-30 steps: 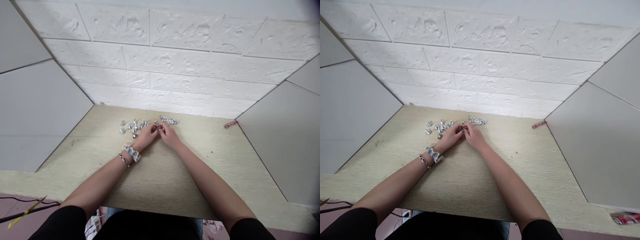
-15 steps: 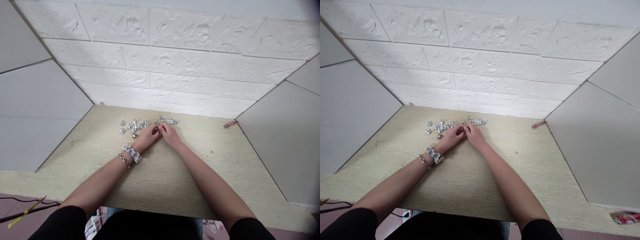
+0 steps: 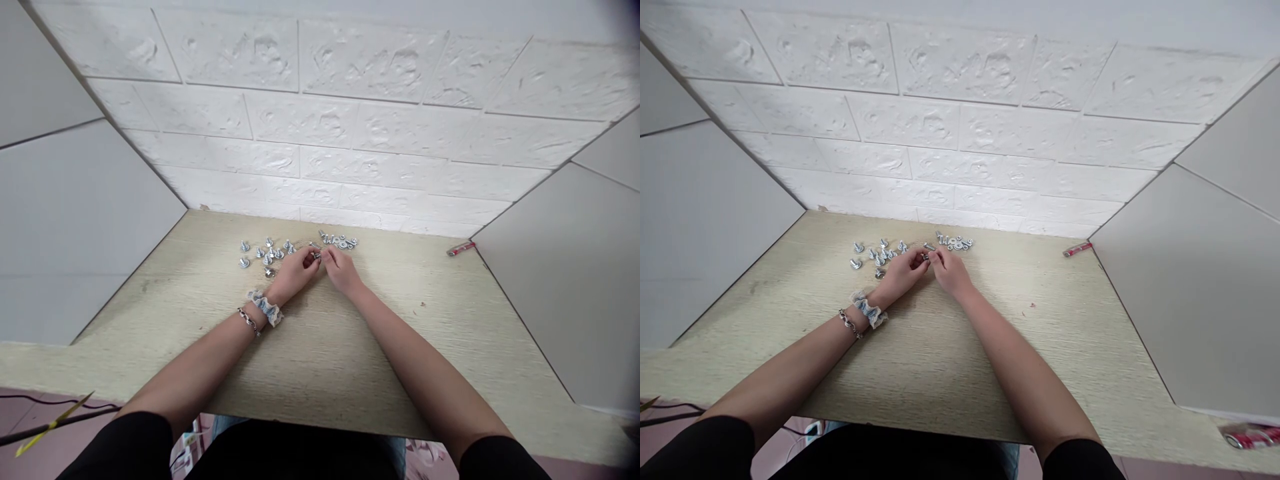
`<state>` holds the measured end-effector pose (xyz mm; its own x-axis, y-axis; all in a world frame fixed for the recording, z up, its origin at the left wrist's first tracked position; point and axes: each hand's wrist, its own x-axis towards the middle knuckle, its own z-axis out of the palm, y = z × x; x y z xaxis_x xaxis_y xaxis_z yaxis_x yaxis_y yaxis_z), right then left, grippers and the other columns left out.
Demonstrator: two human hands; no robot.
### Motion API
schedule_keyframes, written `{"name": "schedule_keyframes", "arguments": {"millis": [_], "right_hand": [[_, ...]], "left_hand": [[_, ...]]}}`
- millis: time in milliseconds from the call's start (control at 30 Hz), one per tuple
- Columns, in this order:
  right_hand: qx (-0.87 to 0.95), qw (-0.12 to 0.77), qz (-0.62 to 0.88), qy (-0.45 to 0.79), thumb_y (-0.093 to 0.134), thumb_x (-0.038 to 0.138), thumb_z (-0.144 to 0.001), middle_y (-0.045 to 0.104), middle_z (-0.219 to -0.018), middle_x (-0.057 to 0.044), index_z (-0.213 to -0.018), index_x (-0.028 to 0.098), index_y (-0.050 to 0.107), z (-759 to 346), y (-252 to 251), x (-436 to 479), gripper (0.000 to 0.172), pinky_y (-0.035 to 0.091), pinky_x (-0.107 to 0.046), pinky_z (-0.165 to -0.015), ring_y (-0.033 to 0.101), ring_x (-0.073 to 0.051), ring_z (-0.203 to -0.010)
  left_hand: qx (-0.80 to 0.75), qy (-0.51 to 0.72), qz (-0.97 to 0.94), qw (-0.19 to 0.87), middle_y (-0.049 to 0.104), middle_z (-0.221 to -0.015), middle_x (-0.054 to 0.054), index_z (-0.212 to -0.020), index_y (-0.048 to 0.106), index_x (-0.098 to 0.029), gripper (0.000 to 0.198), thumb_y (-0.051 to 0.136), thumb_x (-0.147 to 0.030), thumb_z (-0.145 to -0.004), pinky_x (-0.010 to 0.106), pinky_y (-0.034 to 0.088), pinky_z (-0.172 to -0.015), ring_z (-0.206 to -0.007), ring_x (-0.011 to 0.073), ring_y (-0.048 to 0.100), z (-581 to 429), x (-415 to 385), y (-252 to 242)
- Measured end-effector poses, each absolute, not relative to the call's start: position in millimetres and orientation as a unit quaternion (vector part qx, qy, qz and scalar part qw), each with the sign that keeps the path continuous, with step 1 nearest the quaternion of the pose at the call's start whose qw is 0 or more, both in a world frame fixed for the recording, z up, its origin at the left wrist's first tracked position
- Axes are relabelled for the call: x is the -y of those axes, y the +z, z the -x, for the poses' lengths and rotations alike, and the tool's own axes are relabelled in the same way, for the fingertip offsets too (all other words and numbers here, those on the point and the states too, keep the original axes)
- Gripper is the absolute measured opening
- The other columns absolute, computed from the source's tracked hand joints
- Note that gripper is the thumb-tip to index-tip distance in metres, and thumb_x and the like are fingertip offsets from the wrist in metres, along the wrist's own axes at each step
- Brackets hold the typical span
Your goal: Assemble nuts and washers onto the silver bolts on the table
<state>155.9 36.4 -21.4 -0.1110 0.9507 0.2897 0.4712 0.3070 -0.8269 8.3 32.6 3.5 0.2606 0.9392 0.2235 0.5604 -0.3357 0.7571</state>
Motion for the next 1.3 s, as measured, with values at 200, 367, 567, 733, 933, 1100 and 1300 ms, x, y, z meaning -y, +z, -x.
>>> {"name": "schedule_keyframes", "arguments": {"millis": [200, 367, 567, 733, 933, 1100, 1300], "right_hand": [[0.697, 0.43, 0.503, 0.274, 0.045, 0.035, -0.084, 0.059, -0.075, 0.0, -0.086, 0.022, 0.051, -153.7, -16.3, -33.8, 0.015, 0.041, -0.028, -0.065, 0.052, -0.016, -0.069], [0.696, 0.429, 0.51, 0.268, 0.044, 0.037, -0.084, 0.055, -0.069, 0.0, -0.079, 0.022, 0.049, -153.8, -17.2, -34.5, 0.016, 0.039, -0.029, -0.062, 0.05, -0.017, -0.066], [0.701, 0.419, 0.515, 0.262, 0.043, 0.037, -0.085, 0.054, -0.066, 0.001, -0.075, 0.022, 0.046, -154.2, -18.2, -35.0, 0.018, 0.038, -0.028, -0.06, 0.05, -0.016, -0.064], [0.701, 0.409, 0.524, 0.259, 0.041, 0.041, -0.087, 0.053, -0.063, 0.001, -0.068, 0.022, 0.045, -154.6, -17.7, -35.1, 0.027, 0.035, -0.027, -0.059, 0.049, -0.016, -0.063], [0.707, 0.399, 0.522, 0.262, 0.039, 0.049, -0.088, 0.053, -0.059, 0.0, -0.06, 0.021, 0.046, -156.0, -18.9, -37.0, 0.041, 0.033, -0.028, -0.058, 0.05, -0.016, -0.06], [0.696, 0.404, 0.526, 0.278, 0.034, 0.052, -0.089, 0.055, -0.061, -0.001, -0.064, 0.021, 0.051, -156.2, -19.1, -36.9, 0.043, 0.034, -0.028, -0.058, 0.051, -0.017, -0.061], [0.677, 0.418, 0.54, 0.275, 0.049, 0.037, -0.081, 0.052, -0.063, 0.003, -0.079, 0.022, 0.048, -153.7, -16.2, -33.6, 0.015, 0.036, -0.027, -0.058, 0.048, -0.014, -0.058]], "left_hand": [[-0.512, 0.337, -0.744, 0.267, 0.061, -0.071, -0.001, -0.104, 0.062, -0.019, 0.026, 0.05, -0.026, -0.081, 0.026, 0.045, -0.067, -0.064, 0.0131, 0.053, -8.2, -32.3, 3.7], [-0.503, 0.333, -0.75, 0.27, 0.062, -0.071, -0.001, -0.103, 0.062, -0.019, 0.026, 0.05, -0.027, -0.082, 0.026, 0.045, -0.066, -0.064, 0.0134, 0.055, -8.2, -33.1, 1.9], [-0.492, 0.322, -0.76, 0.277, 0.065, -0.074, 0.0, -0.102, 0.063, -0.019, 0.026, 0.049, -0.028, -0.082, 0.026, 0.045, -0.066, -0.065, 0.014, 0.056, -8.6, -31.0, 3.1], [-0.494, 0.316, -0.764, 0.271, 0.065, -0.074, 0.0, -0.098, 0.064, -0.018, 0.024, 0.049, -0.026, -0.081, 0.025, 0.044, -0.065, -0.065, 0.014, 0.056, -9.4, -30.3, 2.9], [-0.495, 0.313, -0.767, 0.264, 0.065, -0.073, 0.0, -0.093, 0.066, -0.017, 0.022, 0.049, -0.026, -0.082, 0.025, 0.043, -0.065, -0.065, 0.0138, 0.056, -8.1, -33.2, 1.6], [-0.49, 0.325, -0.764, 0.266, 0.065, -0.075, 0.0, -0.101, 0.066, -0.018, 0.025, 0.052, -0.025, -0.081, 0.025, 0.044, -0.066, -0.066, 0.0133, 0.056, -7.4, -34.4, 1.3], [-0.501, 0.33, -0.755, 0.265, 0.066, -0.075, 0.0, -0.1, 0.066, -0.018, 0.024, 0.052, -0.023, -0.081, 0.025, 0.046, -0.071, -0.068, 0.0136, 0.058, -8.0, -33.6, 3.0]]}}
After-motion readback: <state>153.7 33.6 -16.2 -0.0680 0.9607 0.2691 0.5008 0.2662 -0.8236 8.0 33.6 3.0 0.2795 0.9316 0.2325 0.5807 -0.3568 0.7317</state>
